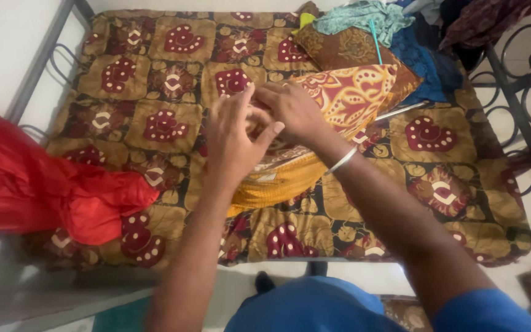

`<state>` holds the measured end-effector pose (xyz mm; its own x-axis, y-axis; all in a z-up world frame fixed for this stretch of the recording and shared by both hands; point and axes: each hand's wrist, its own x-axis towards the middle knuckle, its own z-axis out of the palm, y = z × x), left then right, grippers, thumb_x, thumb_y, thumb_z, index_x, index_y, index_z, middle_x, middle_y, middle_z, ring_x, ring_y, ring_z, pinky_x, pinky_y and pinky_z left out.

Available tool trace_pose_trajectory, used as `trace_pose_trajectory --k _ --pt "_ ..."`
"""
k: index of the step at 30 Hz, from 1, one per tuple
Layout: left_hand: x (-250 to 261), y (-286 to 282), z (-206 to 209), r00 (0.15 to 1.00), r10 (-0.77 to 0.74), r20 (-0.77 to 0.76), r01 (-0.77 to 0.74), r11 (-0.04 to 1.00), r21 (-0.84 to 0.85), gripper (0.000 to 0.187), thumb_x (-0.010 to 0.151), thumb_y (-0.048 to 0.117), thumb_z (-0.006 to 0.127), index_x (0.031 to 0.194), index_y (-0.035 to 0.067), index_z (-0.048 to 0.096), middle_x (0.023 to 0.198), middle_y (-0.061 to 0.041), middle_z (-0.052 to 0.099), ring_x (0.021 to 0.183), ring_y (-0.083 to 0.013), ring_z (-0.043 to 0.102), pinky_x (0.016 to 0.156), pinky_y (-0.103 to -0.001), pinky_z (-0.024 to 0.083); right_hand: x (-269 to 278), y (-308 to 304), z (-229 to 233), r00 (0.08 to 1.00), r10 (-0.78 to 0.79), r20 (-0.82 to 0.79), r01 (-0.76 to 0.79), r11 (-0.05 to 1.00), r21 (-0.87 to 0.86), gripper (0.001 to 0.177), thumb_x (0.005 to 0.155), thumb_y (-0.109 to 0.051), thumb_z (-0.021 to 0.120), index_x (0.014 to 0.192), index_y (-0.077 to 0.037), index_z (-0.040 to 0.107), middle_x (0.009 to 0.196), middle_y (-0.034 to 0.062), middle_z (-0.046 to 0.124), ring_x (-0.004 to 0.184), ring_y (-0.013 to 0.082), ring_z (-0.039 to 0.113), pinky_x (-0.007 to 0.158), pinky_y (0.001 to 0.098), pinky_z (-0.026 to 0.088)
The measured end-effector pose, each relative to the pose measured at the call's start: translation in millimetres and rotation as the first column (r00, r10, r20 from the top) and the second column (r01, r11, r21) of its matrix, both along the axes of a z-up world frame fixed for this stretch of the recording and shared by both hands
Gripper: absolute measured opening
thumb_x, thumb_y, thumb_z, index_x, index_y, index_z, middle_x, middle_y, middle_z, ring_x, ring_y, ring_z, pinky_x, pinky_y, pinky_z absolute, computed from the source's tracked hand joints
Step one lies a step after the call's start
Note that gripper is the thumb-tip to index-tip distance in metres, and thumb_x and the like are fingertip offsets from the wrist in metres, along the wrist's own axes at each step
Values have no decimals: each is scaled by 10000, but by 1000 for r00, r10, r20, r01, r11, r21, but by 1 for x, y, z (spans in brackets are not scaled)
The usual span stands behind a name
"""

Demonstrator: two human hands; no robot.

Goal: The person uses a long-handled brush to repeatedly hit and sweep a yellow pillow on a bed. They then flip the pillow over and continue brushing the other side before folding the pillow in half.

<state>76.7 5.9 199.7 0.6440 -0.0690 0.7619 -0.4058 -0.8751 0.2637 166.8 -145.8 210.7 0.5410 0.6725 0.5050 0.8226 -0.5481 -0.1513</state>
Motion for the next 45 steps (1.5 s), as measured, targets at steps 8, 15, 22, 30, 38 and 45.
trace_pose_trajectory --k 8,15,22,30,38,45 --pt "-1 10 27 832 124 -541 -189 980 -67 692 827 617 733 1331 159 610 1178 -66 699 1089 -246 623 1027 -442 441 52 -105 6 964 -267 -13 266 950 163 300 1110 -331 612 1005 -106 780 836 34 747 676 149 662 637 282 522" --pt "16 -10 40 852 403 -334 -231 863 450 697 906 639 629 1271 48 574 1235 -177 661 1254 -362 544 1139 -627 204 86 -167 -36 726 -155 -670 591 640 492 505 1075 -504 458 1134 -67 703 927 49 706 741 132 661 641 309 536" --pt "53 -62 54 758 222 -613 79 902 424 1082 800 774 609 1517 28 289 1486 -167 439 1331 -319 470 1116 -537 315 104 -172 -111 633 419 -651 576 308 758 614 1090 -542 329 1242 -46 655 1106 49 727 964 116 698 816 225 581" --pt "124 -167 58 725 164 -669 134 919 371 1028 715 771 739 1418 87 430 1295 -127 584 1156 -264 595 1018 -501 439 128 -169 -184 773 136 -619 524 414 745 264 991 -173 563 1162 5 658 1003 73 720 800 135 662 660 289 540" --pt "173 -188 33 728 133 -673 107 947 302 282 917 374 672 1034 118 665 787 -14 639 631 -146 549 621 -356 498 141 -159 -214 733 17 -680 562 546 621 205 999 -149 585 1013 24 694 835 116 731 751 151 652 642 316 526" --pt "155 -155 23 805 3 -593 77 991 109 230 888 246 643 1101 159 649 676 -13 602 550 -145 494 543 -368 413 140 -141 -241 745 39 -665 498 631 595 203 1007 -133 576 1090 -1 705 825 139 750 697 200 705 642 342 551"
